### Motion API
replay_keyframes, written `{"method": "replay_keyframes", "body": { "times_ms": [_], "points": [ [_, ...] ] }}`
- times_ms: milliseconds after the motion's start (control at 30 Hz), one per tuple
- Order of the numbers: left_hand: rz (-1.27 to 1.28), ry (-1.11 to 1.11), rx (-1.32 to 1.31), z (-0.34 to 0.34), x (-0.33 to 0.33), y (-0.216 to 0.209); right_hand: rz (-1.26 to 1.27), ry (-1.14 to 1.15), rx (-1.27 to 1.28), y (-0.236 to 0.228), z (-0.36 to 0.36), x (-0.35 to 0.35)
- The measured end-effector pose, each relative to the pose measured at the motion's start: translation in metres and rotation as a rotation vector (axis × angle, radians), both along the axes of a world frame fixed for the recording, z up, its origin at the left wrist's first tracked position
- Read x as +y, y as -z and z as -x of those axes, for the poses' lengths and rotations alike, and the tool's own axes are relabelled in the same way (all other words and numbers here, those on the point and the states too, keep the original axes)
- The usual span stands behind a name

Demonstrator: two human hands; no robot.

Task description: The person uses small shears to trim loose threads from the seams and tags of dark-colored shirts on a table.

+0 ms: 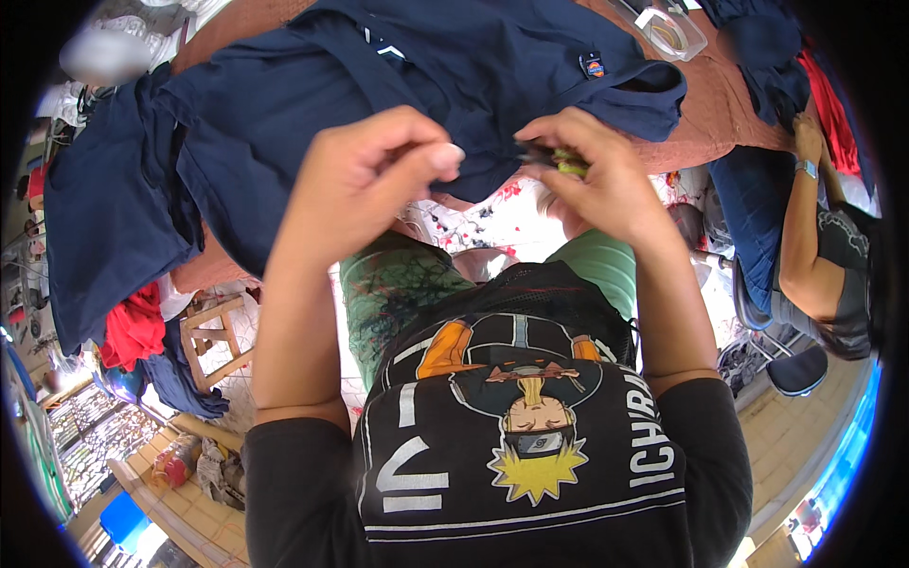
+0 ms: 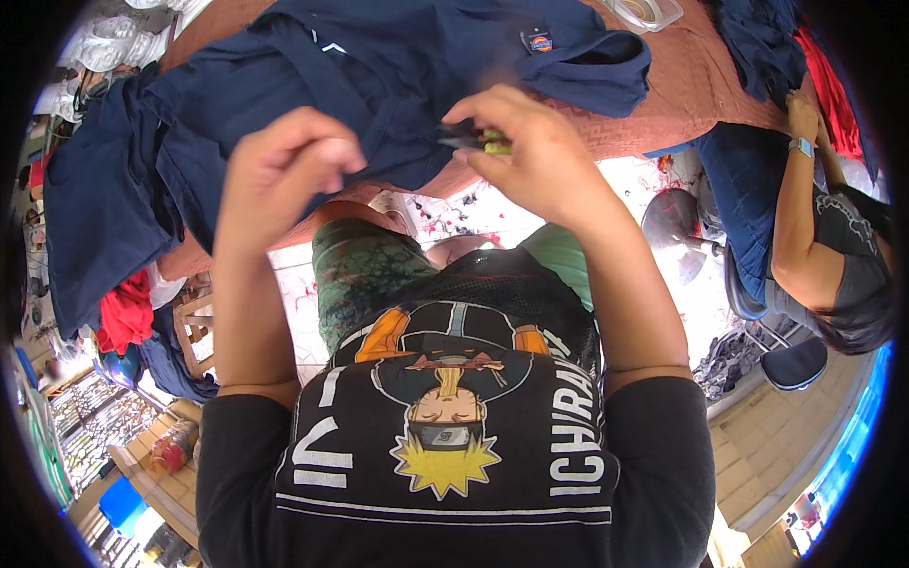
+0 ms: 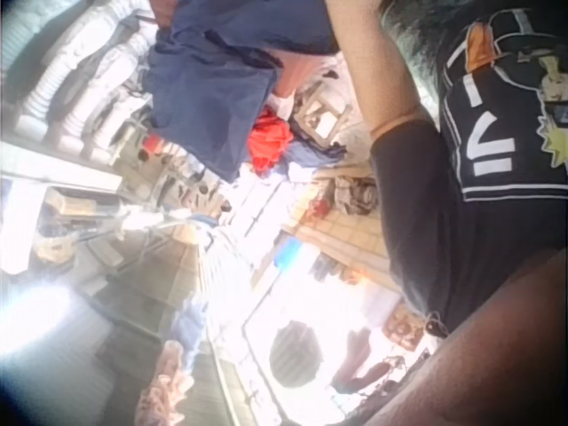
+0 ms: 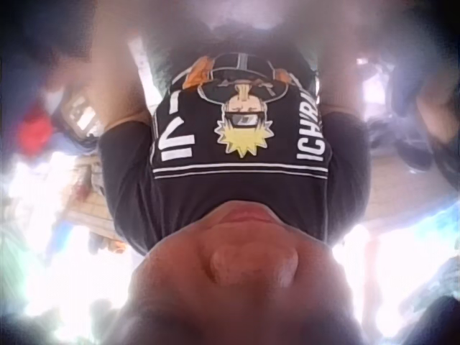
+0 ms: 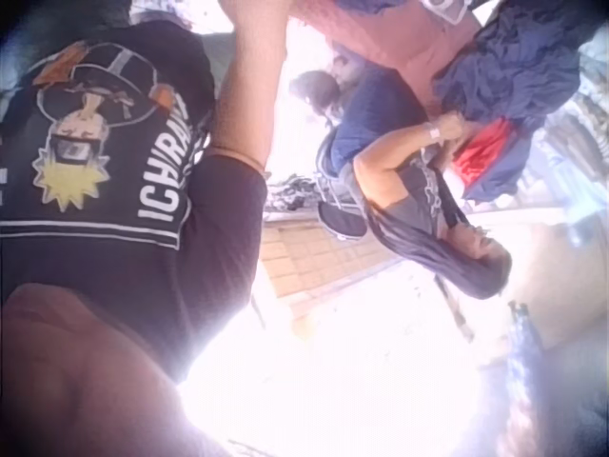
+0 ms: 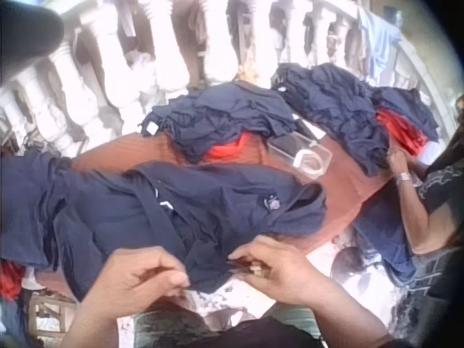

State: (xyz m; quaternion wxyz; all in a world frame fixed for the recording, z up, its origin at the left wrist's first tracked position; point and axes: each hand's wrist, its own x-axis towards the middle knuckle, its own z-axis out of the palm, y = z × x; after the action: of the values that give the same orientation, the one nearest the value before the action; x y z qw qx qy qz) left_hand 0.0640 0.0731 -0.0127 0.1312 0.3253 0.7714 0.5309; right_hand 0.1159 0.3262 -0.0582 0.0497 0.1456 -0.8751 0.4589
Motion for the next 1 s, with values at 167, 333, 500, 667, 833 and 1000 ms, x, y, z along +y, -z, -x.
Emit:
{"method": "replay_keyframes", "body": {
  "times_ms": [167, 333, 500, 667, 833, 1000],
  "points": [
    [0.118, -0.203, 0.199, -0.014, 0.039, 0.056, -0.038, 0.077, -0.047, 0.031, 0.008, -0.006],
    [0.316, -0.223, 0.544, -0.016, 0.052, 0.07, -0.007, 0.161, -0.108, 0.031, 0.011, -0.008],
    [0.383, -0.244, 0.592, -0.007, 0.051, 0.078, -0.041, 0.176, -0.107, 0.031, 0.013, -0.008],
    [0.103, -0.161, -0.084, 0.006, 0.035, 0.058, -0.059, 0.2, -0.15, 0.028, 0.013, -0.011],
    [-0.495, 0.253, -0.208, 0.015, -0.014, 0.026, -0.008, 0.19, -0.176, 0.032, 0.013, -0.007],
    [-0.261, -0.126, -0.325, -0.014, 0.009, 0.025, -0.019, 0.202, -0.163, 0.031, 0.013, -0.008]
  ]
}}
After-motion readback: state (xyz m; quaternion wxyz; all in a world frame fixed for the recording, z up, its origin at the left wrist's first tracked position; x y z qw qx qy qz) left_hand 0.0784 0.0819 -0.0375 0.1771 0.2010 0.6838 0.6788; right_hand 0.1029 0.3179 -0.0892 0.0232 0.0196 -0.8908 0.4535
